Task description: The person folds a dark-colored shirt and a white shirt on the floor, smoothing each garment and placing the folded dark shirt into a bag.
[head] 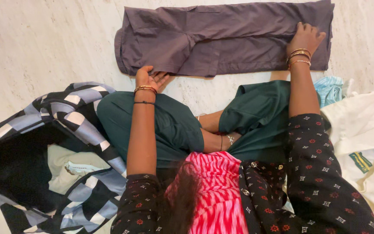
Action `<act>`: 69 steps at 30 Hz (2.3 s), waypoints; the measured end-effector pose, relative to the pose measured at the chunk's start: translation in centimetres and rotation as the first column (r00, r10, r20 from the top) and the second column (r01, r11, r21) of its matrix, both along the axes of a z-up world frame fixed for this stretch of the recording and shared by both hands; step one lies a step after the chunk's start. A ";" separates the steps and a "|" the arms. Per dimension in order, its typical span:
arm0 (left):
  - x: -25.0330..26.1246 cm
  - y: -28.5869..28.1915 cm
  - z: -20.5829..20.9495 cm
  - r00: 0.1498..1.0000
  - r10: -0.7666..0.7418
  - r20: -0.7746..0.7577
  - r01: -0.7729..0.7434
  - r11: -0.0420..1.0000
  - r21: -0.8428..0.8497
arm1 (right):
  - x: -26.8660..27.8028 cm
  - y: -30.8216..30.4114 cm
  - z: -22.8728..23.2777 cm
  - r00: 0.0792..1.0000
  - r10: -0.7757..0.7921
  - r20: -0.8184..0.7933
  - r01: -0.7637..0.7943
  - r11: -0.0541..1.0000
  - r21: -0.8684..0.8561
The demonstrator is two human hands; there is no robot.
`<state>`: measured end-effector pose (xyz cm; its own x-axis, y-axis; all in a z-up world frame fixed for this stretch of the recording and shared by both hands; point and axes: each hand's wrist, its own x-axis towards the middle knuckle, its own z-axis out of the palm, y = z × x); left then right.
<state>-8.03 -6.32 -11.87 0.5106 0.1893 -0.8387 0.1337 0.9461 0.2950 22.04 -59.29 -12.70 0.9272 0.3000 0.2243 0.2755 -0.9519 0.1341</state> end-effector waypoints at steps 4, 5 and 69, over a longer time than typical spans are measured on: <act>1.3 -0.4 -1.3 0.998 0.047 -0.035 -0.043 0.995 0.091 | -1.7 3.8 2.3 0.994 -0.100 -0.051 0.101 0.994 0.033; 1.7 -0.7 -1.1 0.994 0.108 -0.013 -0.106 0.988 0.109 | -2.1 5.5 3.1 0.995 -0.092 -0.049 0.094 0.995 0.035; 11.4 6.4 8.8 0.305 -0.823 -0.479 0.430 -0.329 0.841 | -12.5 29.8 7.7 0.478 0.775 -0.413 0.445 0.191 0.875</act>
